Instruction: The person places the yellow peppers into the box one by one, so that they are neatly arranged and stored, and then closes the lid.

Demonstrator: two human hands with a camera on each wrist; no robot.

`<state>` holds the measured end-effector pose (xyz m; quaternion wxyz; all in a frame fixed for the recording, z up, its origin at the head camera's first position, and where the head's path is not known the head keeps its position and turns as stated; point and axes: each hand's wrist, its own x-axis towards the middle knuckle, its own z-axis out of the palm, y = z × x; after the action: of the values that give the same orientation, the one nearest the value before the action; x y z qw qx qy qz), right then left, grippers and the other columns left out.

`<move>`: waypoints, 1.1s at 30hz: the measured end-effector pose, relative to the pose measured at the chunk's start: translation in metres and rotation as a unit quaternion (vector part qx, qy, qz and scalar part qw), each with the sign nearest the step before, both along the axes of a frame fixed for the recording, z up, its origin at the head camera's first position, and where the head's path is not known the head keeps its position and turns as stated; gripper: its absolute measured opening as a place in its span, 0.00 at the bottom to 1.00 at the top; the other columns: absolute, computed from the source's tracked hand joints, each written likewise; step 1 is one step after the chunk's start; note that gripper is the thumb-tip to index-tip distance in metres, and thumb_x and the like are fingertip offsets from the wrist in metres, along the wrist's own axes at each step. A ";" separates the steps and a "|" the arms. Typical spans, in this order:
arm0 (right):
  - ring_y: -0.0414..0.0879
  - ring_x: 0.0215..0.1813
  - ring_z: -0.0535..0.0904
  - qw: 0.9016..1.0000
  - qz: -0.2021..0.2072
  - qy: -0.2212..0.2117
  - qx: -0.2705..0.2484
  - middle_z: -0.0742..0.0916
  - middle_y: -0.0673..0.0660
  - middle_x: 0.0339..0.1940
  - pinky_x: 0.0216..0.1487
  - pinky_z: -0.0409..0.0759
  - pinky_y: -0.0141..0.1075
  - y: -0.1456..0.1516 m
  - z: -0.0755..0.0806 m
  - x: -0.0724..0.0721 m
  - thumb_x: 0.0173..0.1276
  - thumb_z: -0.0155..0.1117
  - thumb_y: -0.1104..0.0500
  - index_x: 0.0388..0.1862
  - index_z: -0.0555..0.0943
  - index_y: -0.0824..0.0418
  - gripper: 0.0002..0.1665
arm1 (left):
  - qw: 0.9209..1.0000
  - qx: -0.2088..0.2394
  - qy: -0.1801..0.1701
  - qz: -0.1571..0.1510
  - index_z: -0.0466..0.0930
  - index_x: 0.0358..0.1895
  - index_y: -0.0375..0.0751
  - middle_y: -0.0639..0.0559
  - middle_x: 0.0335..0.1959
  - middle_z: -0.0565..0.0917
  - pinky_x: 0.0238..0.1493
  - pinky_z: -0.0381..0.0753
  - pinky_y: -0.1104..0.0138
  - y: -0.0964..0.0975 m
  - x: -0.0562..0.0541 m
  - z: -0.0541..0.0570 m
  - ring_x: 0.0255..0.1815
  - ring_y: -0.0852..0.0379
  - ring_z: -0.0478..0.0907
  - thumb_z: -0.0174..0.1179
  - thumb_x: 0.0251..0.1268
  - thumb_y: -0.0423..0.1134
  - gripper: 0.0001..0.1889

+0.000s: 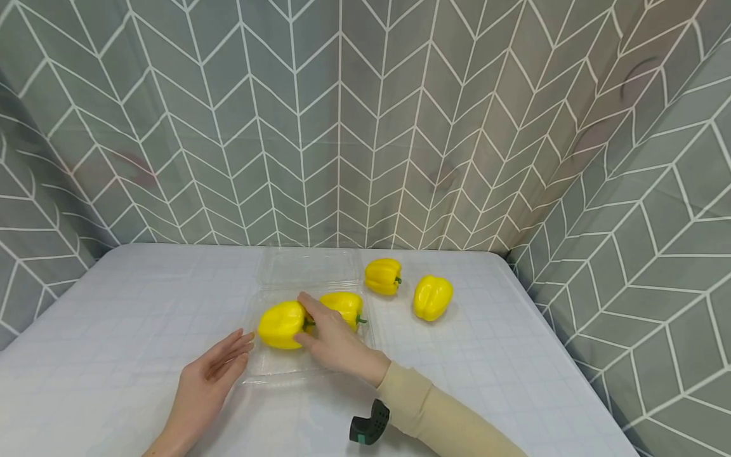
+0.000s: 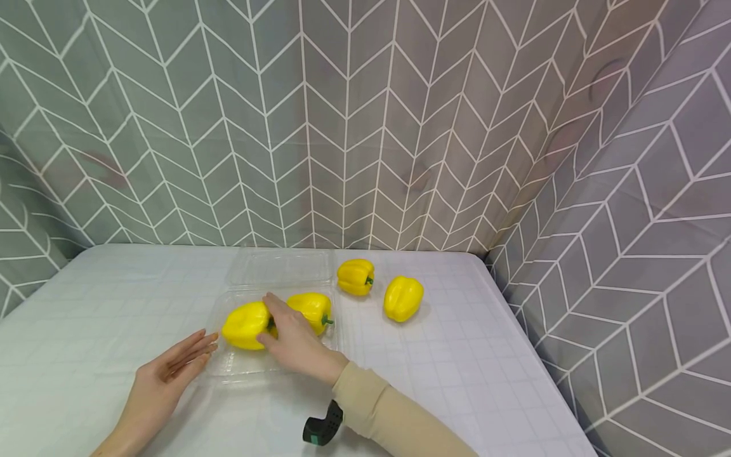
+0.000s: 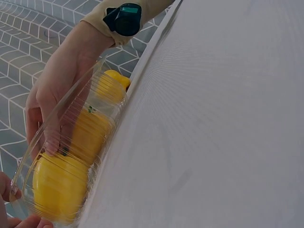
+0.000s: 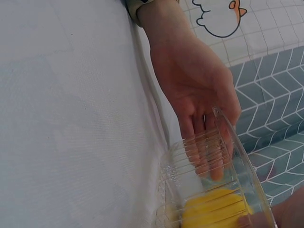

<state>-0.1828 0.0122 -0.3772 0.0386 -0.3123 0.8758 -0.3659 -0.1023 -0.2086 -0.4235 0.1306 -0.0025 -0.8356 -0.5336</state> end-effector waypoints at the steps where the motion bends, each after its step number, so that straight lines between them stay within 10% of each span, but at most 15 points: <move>1: 0.50 0.78 0.62 1.000 -0.001 -0.001 0.000 0.66 0.59 0.79 0.79 0.62 0.41 0.000 0.000 0.000 0.74 0.61 0.60 0.78 0.58 0.67 0.39 | 1.000 0.001 0.001 -0.001 0.70 0.70 0.36 0.42 0.60 0.83 0.51 0.76 0.88 0.000 0.000 0.000 0.52 0.80 0.77 0.60 0.74 0.39 0.25; 33: 0.49 0.80 0.58 1.000 -0.005 -0.004 -0.002 0.60 0.60 0.81 0.80 0.60 0.41 -0.005 0.000 -0.004 0.77 0.55 0.60 0.79 0.56 0.67 0.36 | 1.000 0.000 0.023 0.004 0.72 0.69 0.36 0.50 0.58 0.84 0.50 0.77 0.87 -0.001 -0.001 -0.003 0.51 0.79 0.79 0.61 0.72 0.36 0.25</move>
<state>-0.1872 0.0070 -0.3769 0.0397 -0.3070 0.8764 -0.3688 -0.1029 -0.2093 -0.4267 0.1518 -0.0111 -0.8327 -0.5324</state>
